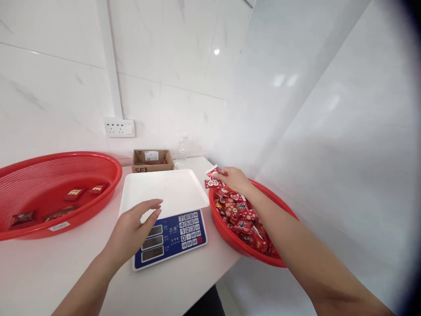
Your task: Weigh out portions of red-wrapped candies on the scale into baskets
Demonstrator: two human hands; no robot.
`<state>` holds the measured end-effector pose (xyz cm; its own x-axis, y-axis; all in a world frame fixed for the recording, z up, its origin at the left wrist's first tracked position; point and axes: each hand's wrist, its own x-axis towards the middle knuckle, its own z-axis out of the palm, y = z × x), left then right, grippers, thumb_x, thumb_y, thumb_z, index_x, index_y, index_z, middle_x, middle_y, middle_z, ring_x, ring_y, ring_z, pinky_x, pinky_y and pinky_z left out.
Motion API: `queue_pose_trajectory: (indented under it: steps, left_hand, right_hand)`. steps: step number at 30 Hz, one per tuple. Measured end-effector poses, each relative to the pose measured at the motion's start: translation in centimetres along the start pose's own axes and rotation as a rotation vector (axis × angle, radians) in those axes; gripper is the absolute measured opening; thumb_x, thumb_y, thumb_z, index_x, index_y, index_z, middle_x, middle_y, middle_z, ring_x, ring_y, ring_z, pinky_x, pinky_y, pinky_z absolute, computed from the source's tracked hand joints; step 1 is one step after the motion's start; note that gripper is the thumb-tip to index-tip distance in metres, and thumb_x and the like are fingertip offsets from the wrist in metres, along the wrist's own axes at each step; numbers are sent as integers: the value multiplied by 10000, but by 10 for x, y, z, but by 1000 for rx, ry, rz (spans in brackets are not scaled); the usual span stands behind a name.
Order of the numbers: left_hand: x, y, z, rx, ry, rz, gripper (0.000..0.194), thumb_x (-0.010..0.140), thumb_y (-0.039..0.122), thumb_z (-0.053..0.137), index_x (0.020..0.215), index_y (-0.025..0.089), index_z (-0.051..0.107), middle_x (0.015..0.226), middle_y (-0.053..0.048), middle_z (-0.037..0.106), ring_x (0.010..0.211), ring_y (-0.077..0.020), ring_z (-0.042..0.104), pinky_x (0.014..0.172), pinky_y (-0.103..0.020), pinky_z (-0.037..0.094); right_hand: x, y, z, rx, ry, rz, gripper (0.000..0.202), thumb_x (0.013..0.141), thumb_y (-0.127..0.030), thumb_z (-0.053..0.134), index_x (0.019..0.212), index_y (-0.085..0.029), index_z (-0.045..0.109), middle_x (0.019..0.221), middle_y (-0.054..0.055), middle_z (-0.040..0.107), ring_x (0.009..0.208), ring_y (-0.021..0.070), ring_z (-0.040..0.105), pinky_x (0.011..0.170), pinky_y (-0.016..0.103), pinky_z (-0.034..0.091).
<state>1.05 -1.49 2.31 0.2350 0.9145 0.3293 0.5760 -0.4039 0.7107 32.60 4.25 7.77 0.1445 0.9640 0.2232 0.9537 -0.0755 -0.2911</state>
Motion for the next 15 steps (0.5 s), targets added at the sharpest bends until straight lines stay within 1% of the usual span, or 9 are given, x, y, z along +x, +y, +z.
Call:
queue_pose_trajectory:
  steps: [4, 7, 9, 11, 15]
  left_hand:
    - [4, -4, 1, 97, 14, 36, 353, 863, 450, 406, 1083, 258, 605, 1131, -27, 648, 1022, -206, 606, 725, -289, 541]
    - [6, -8, 2, 156, 11, 46, 347, 883, 405, 384, 1128, 255, 578, 1154, -35, 628, 1045, -205, 588, 829, -339, 518]
    - [7, -10, 2, 181, -1, 43, 342, 889, 379, 381, 1149, 253, 563, 1177, -40, 610, 1075, -205, 568, 867, -352, 503]
    - [7, -14, 3, 197, -7, 63, 336, 888, 365, 389, 1153, 246, 559, 1196, -45, 595, 1124, -208, 535, 908, -364, 481]
    - [9, -21, 6, 224, -28, 129, 325, 882, 338, 412, 1149, 227, 560, 1228, -55, 572, 1200, -220, 475, 984, -392, 426]
  right_hand:
    - [9, -52, 32, 130, -80, -84, 367, 774, -524, 539, 605, -202, 588, 622, 19, 617, 623, 149, 539, 538, 244, 313]
    - [12, -78, 55, 244, -163, -117, 316, 793, -458, 547, 629, -198, 617, 654, 27, 653, 633, 149, 575, 555, 242, 367]
    - [12, -88, 66, 322, -211, -122, 281, 802, -421, 551, 658, -192, 627, 685, 33, 674, 639, 146, 596, 567, 240, 402]
    - [13, -92, 73, 400, -254, -114, 277, 815, -422, 537, 702, -187, 628, 716, 38, 686, 627, 139, 611, 562, 235, 428]
    - [14, -91, 73, 521, -338, -74, 296, 842, -446, 499, 836, -183, 635, 733, 36, 692, 552, 116, 614, 512, 219, 449]
